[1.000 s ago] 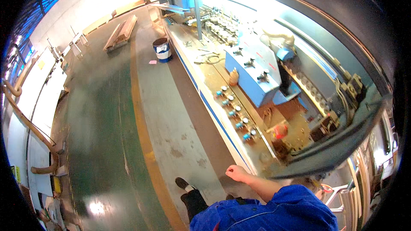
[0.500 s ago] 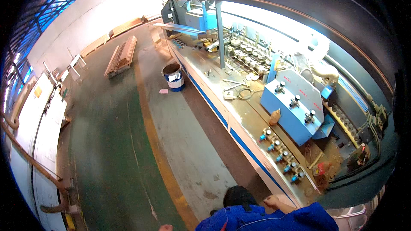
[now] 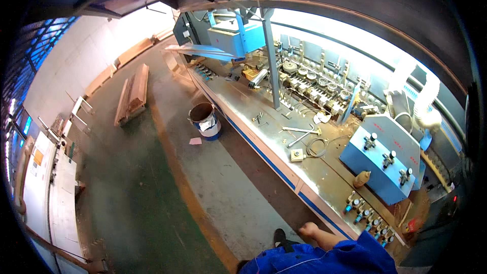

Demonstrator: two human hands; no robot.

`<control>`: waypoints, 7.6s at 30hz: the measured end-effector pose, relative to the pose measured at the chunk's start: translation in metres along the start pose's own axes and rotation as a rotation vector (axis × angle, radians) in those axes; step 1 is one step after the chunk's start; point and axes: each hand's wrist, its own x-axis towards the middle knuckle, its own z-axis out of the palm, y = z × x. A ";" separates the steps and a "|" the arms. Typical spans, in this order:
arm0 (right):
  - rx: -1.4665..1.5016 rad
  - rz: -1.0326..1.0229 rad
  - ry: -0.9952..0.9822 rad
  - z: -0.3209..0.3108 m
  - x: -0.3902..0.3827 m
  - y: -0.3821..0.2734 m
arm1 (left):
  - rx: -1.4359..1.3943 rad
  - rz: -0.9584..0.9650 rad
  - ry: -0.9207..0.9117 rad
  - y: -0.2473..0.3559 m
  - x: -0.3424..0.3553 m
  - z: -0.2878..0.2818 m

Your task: The person cleans the internal rollers of an edge banding machine with a brush and a metal scraper, then lifts wooden strips from a conveyor belt and places them on a stack.

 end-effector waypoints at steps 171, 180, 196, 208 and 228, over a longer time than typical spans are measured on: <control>1.173 0.706 1.146 -0.459 0.445 -0.200 | -1.105 1.012 -0.800 1.407 0.237 -0.072; 1.207 0.602 1.106 -0.505 0.459 -0.201 | 0.016 1.466 0.272 1.601 0.386 0.013; 1.132 0.414 1.004 -0.557 0.492 -0.165 | 0.426 1.353 0.449 1.646 0.412 0.046; 1.056 0.326 1.012 -0.583 0.492 -0.160 | 0.487 1.404 0.650 1.639 0.414 0.057; 1.130 0.353 0.941 -0.581 0.493 -0.157 | 0.471 1.420 0.574 1.636 0.413 0.052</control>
